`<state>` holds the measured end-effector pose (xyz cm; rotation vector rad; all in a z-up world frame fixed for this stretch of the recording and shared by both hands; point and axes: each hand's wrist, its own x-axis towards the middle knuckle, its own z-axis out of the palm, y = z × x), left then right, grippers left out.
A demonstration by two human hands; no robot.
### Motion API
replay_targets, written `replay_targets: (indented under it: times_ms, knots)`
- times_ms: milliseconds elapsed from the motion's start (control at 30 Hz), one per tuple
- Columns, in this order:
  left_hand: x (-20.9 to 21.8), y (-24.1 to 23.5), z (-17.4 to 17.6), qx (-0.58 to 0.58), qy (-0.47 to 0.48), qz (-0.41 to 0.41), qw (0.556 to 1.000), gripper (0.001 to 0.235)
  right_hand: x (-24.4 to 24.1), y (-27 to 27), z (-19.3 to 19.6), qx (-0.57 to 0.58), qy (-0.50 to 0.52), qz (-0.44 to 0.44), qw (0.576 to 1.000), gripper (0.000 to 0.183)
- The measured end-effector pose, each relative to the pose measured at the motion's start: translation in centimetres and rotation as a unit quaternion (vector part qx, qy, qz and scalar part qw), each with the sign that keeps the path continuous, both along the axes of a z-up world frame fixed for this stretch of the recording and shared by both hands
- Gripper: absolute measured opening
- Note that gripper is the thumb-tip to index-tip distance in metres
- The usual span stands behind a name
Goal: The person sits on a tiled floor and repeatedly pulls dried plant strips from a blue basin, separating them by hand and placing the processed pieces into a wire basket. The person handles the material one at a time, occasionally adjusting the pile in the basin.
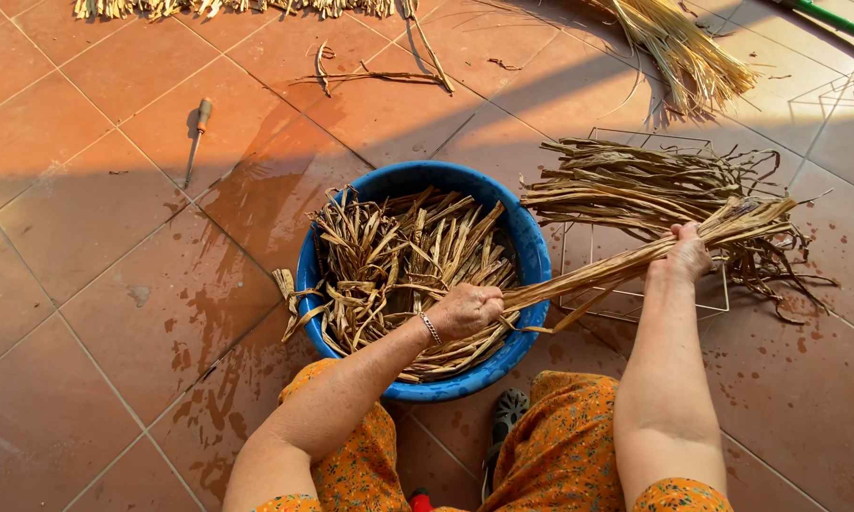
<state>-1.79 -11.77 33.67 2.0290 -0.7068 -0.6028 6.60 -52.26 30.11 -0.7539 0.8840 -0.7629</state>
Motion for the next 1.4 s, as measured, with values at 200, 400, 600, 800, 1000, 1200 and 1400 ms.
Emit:
replay_targets:
  times_ms: [200,400,600,800,1000,1200,1400]
  knots:
    - [-0.3,2.0,-0.4,-0.042,-0.049,-0.025,0.998,0.026,-1.2,-4.1,-3.5,-0.006,-0.004,-0.023,1.0,0.006]
    - [-0.3,4.7,-1.0,-0.025,-0.049,-0.041,0.998,0.023,-2.2,-7.7,-4.1,0.005,-0.033,-0.059,0.998,0.009]
    - [-0.2,8.0,-1.2,-0.033,-0.015,-0.054,0.998,0.025,-4.2,-8.9,-3.9,-0.01,0.046,-0.095,0.994,0.009]
    - [-0.4,10.8,-1.4,-0.002,-0.011,-0.038,0.999,0.023,-6.1,-9.8,-3.1,-0.026,0.048,-0.117,0.992,0.007]
    - [-0.1,13.9,-1.8,0.041,0.07,0.014,0.997,0.026,-7.5,-10.6,-2.3,-0.027,0.034,-0.145,0.988,0.014]
    - [0.1,17.1,-2.6,0.023,0.094,0.046,0.994,0.028,-8.2,-11.2,-1.9,-0.037,0.041,-0.167,0.984,0.012]
    - [1.7,17.8,-3.9,0.072,0.04,0.072,0.994,0.034,-8.0,-11.7,-1.8,-0.058,0.034,-0.161,0.985,0.01]
